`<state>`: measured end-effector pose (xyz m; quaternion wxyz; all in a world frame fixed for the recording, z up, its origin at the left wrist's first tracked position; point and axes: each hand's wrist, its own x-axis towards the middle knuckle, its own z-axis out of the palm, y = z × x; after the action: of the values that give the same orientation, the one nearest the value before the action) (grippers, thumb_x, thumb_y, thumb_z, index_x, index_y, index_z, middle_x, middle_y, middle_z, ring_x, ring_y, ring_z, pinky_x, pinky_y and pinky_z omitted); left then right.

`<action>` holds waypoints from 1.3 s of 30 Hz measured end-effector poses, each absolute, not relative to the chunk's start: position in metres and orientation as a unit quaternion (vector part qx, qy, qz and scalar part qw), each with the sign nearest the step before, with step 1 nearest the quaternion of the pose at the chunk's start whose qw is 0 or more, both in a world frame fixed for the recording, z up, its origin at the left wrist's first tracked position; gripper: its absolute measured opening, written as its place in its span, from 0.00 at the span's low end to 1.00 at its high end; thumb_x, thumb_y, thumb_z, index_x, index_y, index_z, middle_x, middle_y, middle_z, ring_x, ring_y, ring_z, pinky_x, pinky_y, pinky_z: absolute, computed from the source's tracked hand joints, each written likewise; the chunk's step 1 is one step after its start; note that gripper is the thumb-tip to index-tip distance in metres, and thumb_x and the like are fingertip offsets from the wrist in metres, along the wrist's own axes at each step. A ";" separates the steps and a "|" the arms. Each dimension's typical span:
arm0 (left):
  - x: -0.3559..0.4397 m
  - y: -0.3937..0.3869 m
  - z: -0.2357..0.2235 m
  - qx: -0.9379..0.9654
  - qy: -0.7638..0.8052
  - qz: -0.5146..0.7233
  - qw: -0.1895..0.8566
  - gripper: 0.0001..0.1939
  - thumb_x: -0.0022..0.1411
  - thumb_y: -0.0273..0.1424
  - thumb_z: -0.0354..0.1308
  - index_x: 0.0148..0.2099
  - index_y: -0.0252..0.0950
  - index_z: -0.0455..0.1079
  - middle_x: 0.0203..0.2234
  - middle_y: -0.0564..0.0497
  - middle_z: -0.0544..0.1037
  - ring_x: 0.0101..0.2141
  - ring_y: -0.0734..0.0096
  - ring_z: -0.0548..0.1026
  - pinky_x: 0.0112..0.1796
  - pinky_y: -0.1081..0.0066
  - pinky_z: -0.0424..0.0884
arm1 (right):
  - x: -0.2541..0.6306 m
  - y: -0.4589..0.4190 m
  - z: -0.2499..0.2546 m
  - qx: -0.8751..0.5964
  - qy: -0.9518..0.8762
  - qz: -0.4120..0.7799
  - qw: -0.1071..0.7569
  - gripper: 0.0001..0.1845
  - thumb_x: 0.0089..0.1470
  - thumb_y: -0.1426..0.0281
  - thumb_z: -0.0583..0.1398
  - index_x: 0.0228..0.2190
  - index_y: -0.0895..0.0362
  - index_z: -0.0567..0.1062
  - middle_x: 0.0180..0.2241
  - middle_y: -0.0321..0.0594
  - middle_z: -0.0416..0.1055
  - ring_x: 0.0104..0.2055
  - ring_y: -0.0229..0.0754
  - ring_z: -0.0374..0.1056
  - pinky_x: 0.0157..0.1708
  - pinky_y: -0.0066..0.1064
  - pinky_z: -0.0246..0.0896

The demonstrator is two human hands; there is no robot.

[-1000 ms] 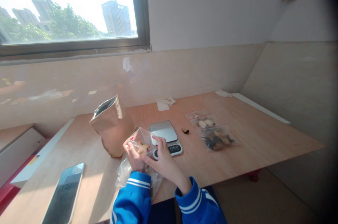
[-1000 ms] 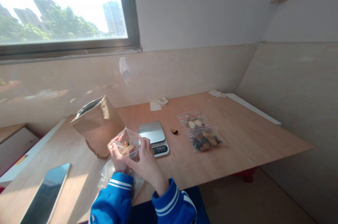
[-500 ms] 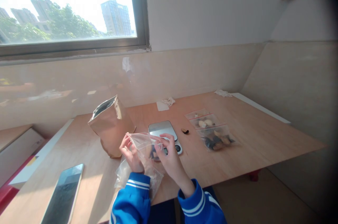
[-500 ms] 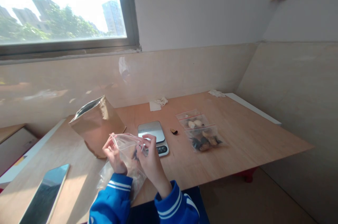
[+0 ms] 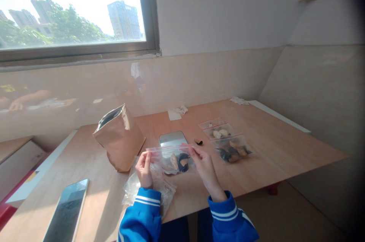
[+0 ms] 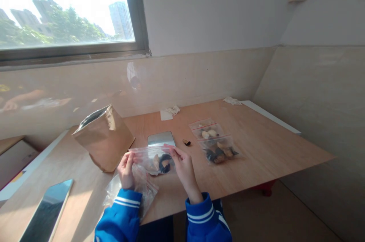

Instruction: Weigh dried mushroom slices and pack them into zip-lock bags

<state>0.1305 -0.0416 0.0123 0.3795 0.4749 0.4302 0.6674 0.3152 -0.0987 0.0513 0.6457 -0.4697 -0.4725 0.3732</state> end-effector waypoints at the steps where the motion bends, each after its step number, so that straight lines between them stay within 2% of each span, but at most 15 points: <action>1: 0.130 -0.042 0.013 0.480 0.427 0.663 0.385 0.14 0.59 0.40 0.57 0.32 0.34 0.73 0.25 0.52 0.76 0.27 0.71 0.73 0.31 0.74 0.68 | 0.318 -0.098 0.050 -0.473 -0.474 0.366 0.646 0.23 0.58 0.52 0.55 0.38 0.57 0.80 0.47 0.46 0.75 0.51 0.51 0.70 0.52 0.44 0.64; 7: 0.129 -0.046 0.012 0.599 0.421 0.595 0.331 0.15 0.60 0.39 0.55 0.33 0.35 0.77 0.24 0.50 0.78 0.26 0.69 0.74 0.28 0.73 0.68 | 0.330 -0.101 0.051 -0.510 -0.476 0.304 0.648 0.26 0.62 0.53 0.49 0.44 0.57 0.77 0.49 0.49 0.74 0.52 0.50 0.69 0.50 0.41 0.65; 13: 0.134 -0.053 0.015 0.741 0.375 0.475 0.291 0.13 0.59 0.36 0.56 0.40 0.38 0.78 0.29 0.48 0.81 0.26 0.69 0.76 0.27 0.72 0.71 | 0.333 -0.108 0.062 -0.512 -0.594 0.209 0.585 0.21 0.63 0.57 0.50 0.47 0.52 0.76 0.48 0.44 0.74 0.53 0.48 0.67 0.55 0.43 0.59; 16: 0.135 -0.055 0.017 0.722 0.386 0.495 0.290 0.13 0.59 0.37 0.56 0.39 0.37 0.78 0.28 0.48 0.81 0.26 0.68 0.76 0.26 0.72 0.71 | 0.334 -0.109 0.063 -0.498 -0.616 0.213 0.572 0.20 0.63 0.58 0.50 0.47 0.51 0.76 0.47 0.43 0.75 0.52 0.48 0.68 0.54 0.43 0.61; 19: 0.135 -0.054 0.016 0.662 0.418 0.556 0.280 0.14 0.59 0.40 0.56 0.35 0.36 0.77 0.25 0.48 0.80 0.23 0.69 0.75 0.24 0.73 0.70 | 0.338 -0.108 0.060 -0.514 -0.556 0.226 0.613 0.21 0.62 0.57 0.50 0.45 0.54 0.76 0.44 0.45 0.76 0.49 0.49 0.71 0.50 0.42 0.65; 26: 0.136 -0.054 0.016 0.590 0.455 0.619 0.250 0.16 0.57 0.44 0.58 0.31 0.36 0.75 0.20 0.52 0.76 0.20 0.73 0.72 0.21 0.76 0.67 | 0.344 -0.103 0.052 -0.533 -0.437 0.292 0.663 0.22 0.56 0.52 0.57 0.36 0.57 0.77 0.31 0.47 0.79 0.38 0.53 0.76 0.42 0.43 0.70; 32: 0.138 -0.057 0.019 0.566 0.477 0.623 0.254 0.14 0.59 0.43 0.56 0.35 0.38 0.75 0.19 0.54 0.74 0.19 0.75 0.70 0.21 0.77 0.66 | 0.344 -0.100 0.046 -0.536 -0.414 0.279 0.681 0.20 0.52 0.54 0.61 0.35 0.58 0.77 0.36 0.47 0.79 0.39 0.49 0.75 0.41 0.39 0.71; 39: 0.136 -0.053 0.011 0.540 0.480 0.633 0.278 0.16 0.56 0.44 0.58 0.36 0.36 0.73 0.19 0.54 0.74 0.17 0.76 0.70 0.19 0.77 0.66 | 0.352 -0.100 0.038 -0.561 -0.435 0.257 0.656 0.22 0.53 0.52 0.59 0.34 0.57 0.79 0.34 0.46 0.79 0.37 0.50 0.75 0.39 0.40 0.70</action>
<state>0.1360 -0.0525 0.0109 0.2783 0.5398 0.4798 0.6332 0.3522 -0.0999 0.0381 0.6558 -0.5610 -0.4348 0.2572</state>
